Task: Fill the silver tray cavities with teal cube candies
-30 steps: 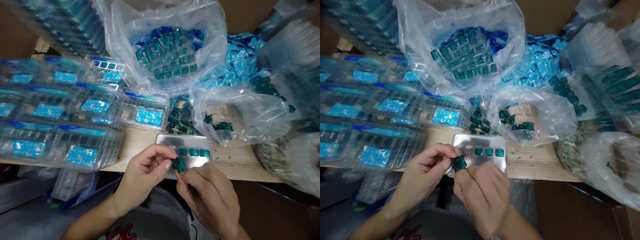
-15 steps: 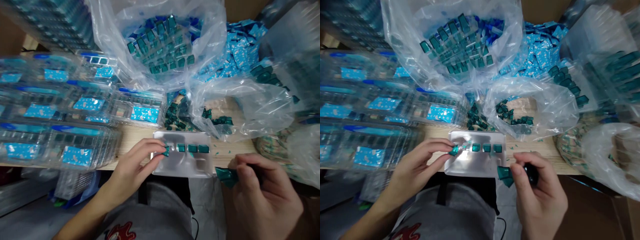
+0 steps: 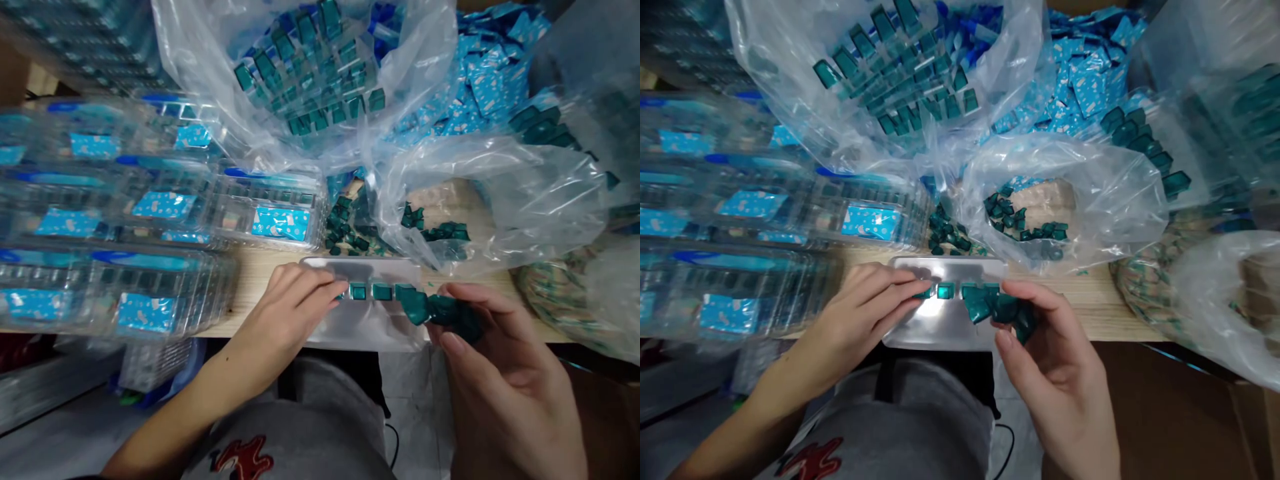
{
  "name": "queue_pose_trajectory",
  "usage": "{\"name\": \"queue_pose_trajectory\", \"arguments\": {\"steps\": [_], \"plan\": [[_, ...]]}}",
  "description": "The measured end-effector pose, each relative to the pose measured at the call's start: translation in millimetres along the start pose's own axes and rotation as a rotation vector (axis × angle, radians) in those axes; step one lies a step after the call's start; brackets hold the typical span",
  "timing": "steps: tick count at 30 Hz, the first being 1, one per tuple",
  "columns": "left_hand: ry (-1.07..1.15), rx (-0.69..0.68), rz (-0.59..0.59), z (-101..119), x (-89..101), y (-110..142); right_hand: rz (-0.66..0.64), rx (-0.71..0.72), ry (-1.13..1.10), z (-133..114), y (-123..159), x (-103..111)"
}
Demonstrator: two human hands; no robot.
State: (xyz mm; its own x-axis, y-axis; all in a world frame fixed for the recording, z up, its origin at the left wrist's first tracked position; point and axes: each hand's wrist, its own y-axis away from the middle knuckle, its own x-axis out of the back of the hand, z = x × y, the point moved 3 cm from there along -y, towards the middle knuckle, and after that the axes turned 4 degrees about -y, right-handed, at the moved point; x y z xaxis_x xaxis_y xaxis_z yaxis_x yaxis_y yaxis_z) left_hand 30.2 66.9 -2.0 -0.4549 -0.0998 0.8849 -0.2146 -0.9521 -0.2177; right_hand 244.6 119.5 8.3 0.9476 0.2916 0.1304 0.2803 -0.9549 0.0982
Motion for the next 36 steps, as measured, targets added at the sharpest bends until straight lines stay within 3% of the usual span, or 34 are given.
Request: {"name": "queue_pose_trajectory", "arguments": {"steps": [6, 11, 13, 17, 23, 27, 30, 33, 36], "plan": [[0.104, 0.000, -0.012, -5, -5.1, 0, -0.005, -0.009, -0.126, 3, -3, -11], [0.451, 0.150, 0.089, 5, 6.5, -2, -0.023, 0.117, -0.061, -6, -4, -29], [0.529, 0.130, 0.126, 12, 11.3, -4, -0.042, 0.168, -0.053, -10, -1, -36], [0.464, 0.029, 0.132, 22, 16.7, -8, -0.076, 0.225, -0.099, -15, 2, -43], [0.506, 0.059, 0.094, 22, 20.5, -6, -0.176, 0.065, -0.283, -15, -4, -48], [0.576, 0.098, 0.149, 21, 22.0, -3, -0.231, -0.112, -0.504, -11, -7, -48], [0.708, 0.209, 0.272, 11, 24.4, 2, -0.147, -0.146, -0.636, -9, -9, -37], [0.818, 0.280, 0.328, -2, 26.5, 9, -0.036, -0.093, -0.551, -6, -10, -22], [0.828, 0.325, 0.328, -14, 24.5, 18, -0.032, -0.099, -0.454, -1, -9, -16]]}}
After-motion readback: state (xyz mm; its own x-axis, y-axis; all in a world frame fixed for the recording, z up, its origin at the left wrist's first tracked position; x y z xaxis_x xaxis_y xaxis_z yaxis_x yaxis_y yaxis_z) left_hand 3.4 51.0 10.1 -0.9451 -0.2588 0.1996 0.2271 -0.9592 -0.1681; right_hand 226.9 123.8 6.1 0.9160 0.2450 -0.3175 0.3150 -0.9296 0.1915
